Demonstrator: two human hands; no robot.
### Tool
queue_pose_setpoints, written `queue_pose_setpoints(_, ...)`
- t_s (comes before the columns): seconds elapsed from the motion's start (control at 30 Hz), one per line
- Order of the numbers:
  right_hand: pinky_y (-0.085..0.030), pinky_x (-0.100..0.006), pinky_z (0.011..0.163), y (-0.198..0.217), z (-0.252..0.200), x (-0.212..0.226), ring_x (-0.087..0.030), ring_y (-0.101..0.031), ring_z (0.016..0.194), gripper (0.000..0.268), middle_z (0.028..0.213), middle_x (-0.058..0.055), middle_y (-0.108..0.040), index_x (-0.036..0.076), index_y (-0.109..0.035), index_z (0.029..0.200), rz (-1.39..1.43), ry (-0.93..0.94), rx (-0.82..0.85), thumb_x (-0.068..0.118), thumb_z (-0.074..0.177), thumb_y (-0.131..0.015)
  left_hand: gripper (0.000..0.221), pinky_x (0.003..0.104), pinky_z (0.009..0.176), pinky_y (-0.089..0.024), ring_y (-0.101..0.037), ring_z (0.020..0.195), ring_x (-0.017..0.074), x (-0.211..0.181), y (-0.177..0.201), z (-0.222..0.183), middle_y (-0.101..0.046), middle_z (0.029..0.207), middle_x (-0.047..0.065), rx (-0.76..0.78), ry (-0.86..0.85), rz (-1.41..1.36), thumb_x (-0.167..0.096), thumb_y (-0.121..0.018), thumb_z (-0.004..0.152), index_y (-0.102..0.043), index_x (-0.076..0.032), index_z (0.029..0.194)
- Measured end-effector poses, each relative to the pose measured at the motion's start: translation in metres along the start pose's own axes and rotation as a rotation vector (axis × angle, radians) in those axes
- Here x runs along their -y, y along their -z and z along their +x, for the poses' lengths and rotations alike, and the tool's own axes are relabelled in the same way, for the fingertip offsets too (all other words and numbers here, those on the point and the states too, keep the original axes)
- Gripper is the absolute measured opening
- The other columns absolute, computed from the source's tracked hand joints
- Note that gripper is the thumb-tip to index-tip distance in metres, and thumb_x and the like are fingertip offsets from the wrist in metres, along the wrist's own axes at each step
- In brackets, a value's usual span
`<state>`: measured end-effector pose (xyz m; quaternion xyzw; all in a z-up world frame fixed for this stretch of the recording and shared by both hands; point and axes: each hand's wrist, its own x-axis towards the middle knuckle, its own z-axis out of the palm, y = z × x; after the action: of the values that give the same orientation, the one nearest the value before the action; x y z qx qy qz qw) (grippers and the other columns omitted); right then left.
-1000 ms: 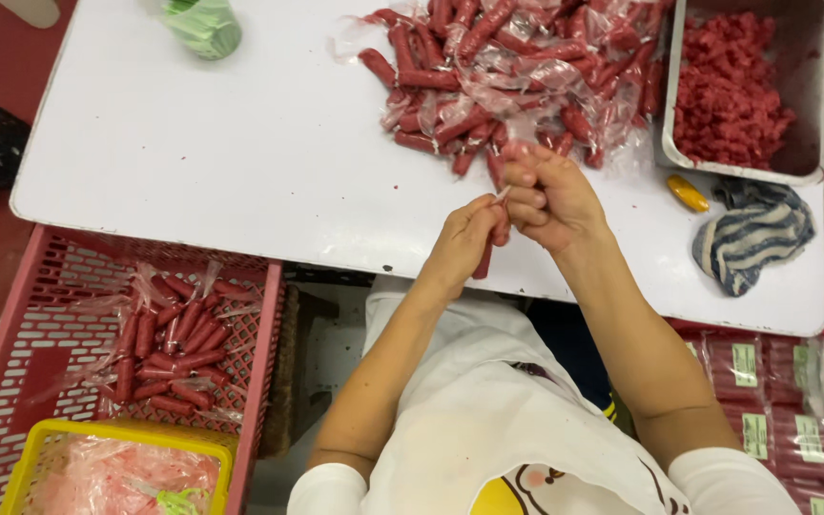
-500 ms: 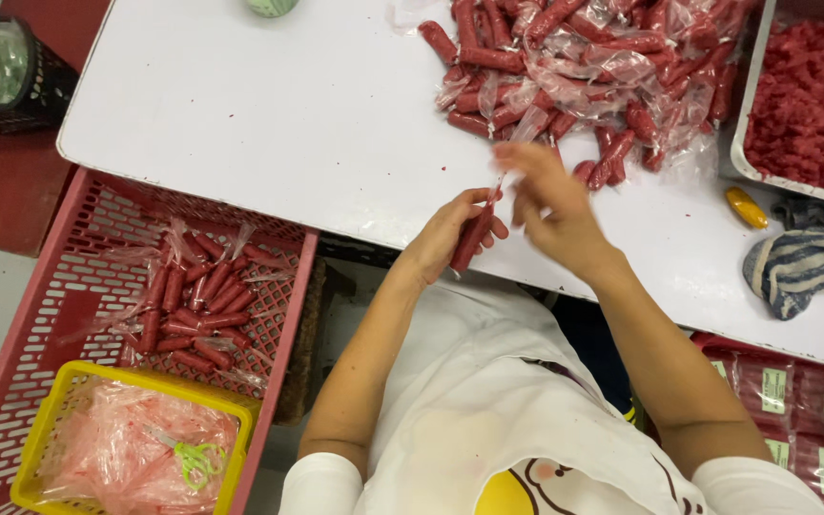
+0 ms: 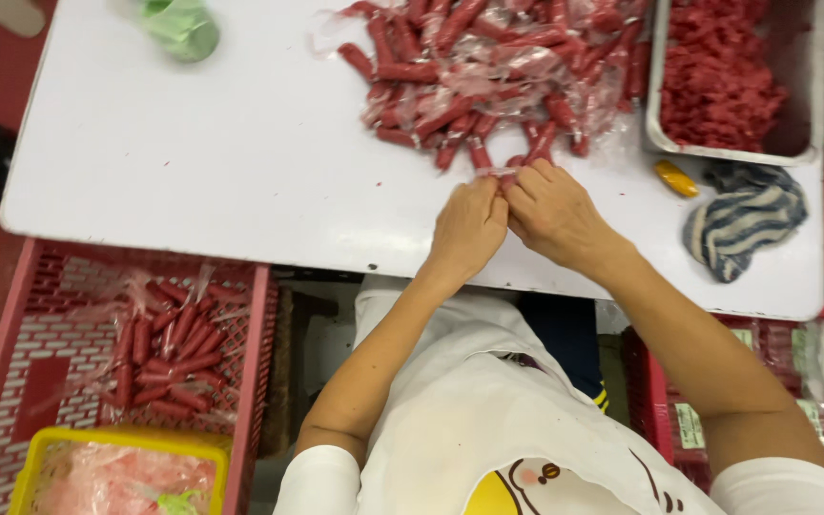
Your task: The person ties small red sausages together in pairs using thin rubber bands. They pick up two sausages from a pile on a white table, wrap a band around them, and place the tied pair into a pink basket below.
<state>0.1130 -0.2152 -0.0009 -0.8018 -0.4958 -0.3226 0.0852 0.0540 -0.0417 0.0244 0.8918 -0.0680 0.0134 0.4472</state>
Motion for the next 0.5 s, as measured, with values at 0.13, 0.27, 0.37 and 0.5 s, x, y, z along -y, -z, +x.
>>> queue_pose_setpoints(0.13, -0.044, -0.043, 0.068, 0.048, -0.027, -0.054, -0.036, -0.056, 0.081, 0.029, 0.080, -0.008, -0.045, 0.007, -0.052, 0.078, 0.213, 0.101, 0.000, 0.024, 0.096, -0.067, 0.022, 0.021, 0.050, -0.046, -0.053, 0.059, 0.0101, -0.013, -0.076, 0.024, -0.046, 0.066, -0.003, 0.175, 0.353, -0.999, -0.022, -0.054, 0.091, -0.056, -0.013, 0.071)
queue_pose_setpoints(0.27, -0.044, -0.046, 0.074, 0.070, -0.063, -0.106, -0.039, -0.059, 0.086, 0.029, 0.083, -0.011, -0.049, 0.006, -0.051, 0.078, 0.216, 0.122, 0.019, 0.023, 0.102, -0.057, 0.023, 0.026, 0.051, -0.047, -0.050, 0.055, 0.0122, -0.066, -0.069, 0.027, -0.041, 0.059, 0.000, 0.310, 0.360, -1.215, -0.017, -0.055, 0.082, -0.045, -0.015, 0.062)
queue_pose_setpoints(0.37, -0.046, -0.047, 0.079, 0.075, -0.088, -0.141, -0.038, -0.062, 0.091, 0.029, 0.086, -0.011, -0.052, 0.005, -0.054, 0.082, 0.141, 0.099, 0.031, 0.024, 0.104, -0.055, 0.023, 0.027, 0.053, -0.048, -0.051, 0.056, 0.0132, -0.076, -0.062, 0.027, -0.042, 0.059, 0.002, 0.355, 0.330, -1.231, -0.017, -0.055, 0.085, -0.046, -0.014, 0.063)
queue_pose_setpoints(0.5, -0.041, -0.041, 0.079, 0.098, -0.068, -0.158, -0.030, -0.049, 0.083, 0.009, 0.087, -0.013, -0.055, 0.004, -0.053, 0.084, 0.043, 0.067, 0.193, 0.002, 0.092, -0.055, 0.018, 0.028, 0.059, -0.036, -0.041, 0.060, 0.0138, -0.088, -0.027, 0.021, -0.046, 0.063, 0.005, 0.393, 0.395, -1.139, -0.016, -0.044, 0.079, -0.039, -0.014, 0.063)
